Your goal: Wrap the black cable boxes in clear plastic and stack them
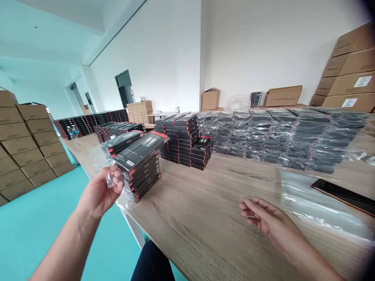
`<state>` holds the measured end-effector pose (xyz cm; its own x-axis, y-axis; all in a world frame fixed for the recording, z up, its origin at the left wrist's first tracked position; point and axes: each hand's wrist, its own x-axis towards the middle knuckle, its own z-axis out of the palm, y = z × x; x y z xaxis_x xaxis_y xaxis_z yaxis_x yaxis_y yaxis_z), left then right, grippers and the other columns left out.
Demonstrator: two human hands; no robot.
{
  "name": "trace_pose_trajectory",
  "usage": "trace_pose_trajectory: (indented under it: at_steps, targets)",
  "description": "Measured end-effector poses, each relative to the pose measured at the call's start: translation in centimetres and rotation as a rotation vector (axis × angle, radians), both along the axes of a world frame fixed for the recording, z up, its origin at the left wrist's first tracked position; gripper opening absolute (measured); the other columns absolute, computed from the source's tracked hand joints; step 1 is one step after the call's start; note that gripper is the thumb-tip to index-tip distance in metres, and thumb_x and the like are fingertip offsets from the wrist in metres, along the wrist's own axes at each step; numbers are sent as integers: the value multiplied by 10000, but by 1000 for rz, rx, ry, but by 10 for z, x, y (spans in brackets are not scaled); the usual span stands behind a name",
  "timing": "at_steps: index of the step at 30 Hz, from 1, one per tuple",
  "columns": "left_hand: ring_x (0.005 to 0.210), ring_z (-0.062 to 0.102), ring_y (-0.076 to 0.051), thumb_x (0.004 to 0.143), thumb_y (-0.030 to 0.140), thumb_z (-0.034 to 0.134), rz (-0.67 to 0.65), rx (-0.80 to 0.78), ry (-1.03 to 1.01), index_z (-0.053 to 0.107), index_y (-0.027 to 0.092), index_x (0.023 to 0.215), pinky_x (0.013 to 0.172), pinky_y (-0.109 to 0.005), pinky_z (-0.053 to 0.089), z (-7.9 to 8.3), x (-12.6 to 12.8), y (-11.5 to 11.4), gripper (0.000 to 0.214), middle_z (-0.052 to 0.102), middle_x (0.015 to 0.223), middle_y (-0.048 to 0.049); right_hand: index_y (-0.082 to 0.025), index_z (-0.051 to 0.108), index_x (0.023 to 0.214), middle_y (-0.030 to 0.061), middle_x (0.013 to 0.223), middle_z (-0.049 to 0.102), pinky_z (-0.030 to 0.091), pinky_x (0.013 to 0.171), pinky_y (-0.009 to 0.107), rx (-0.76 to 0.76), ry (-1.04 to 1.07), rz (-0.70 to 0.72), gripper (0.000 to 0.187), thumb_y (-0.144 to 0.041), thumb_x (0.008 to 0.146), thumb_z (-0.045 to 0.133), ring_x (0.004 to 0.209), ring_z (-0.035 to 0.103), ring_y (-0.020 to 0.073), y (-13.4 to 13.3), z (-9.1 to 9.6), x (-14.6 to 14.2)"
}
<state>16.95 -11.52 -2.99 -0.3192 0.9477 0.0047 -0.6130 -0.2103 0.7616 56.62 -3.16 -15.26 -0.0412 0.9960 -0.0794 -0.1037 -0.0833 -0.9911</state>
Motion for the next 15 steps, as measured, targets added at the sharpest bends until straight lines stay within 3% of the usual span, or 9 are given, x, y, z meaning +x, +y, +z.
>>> trace_pose_trajectory:
  at_steps: [3, 6, 11, 15]
  targets:
    - [451, 541, -51, 831, 45, 398, 68, -24, -49, 547, 123, 730, 465, -178, 551, 5, -29, 8, 196, 564, 586, 4, -204, 704, 766, 50, 793, 652, 497, 548, 192, -11, -28, 7, 416, -558, 562, 779, 708, 593, 149, 2, -2, 1]
    - [475, 579, -53, 855, 30, 364, 124, -54, -88, 555, 121, 766, 496, -174, 564, 0, -44, 19, 229, 603, 623, -11, -209, 703, 781, 51, 817, 654, 503, 570, 195, -10, -64, 24, 408, -557, 579, 769, 738, 598, 157, 5, -6, 4]
    - [585, 647, -88, 885, 90, 431, 195, -63, -110, 558, 138, 782, 554, -198, 583, -10, -52, 30, 171, 667, 716, -37, -210, 700, 798, 55, 821, 656, 513, 601, 218, -21, -127, 34, 408, -567, 605, 745, 756, 599, 171, 9, -12, 8]
    - [658, 658, -116, 904, 259, 458, 276, -92, -120, 517, 133, 687, 602, -213, 581, -21, -55, 21, 257, 665, 732, -80, -203, 699, 811, 70, 841, 665, 512, 601, 244, -26, -163, 29, 415, -560, 604, 743, 747, 601, 184, 10, -16, 8]
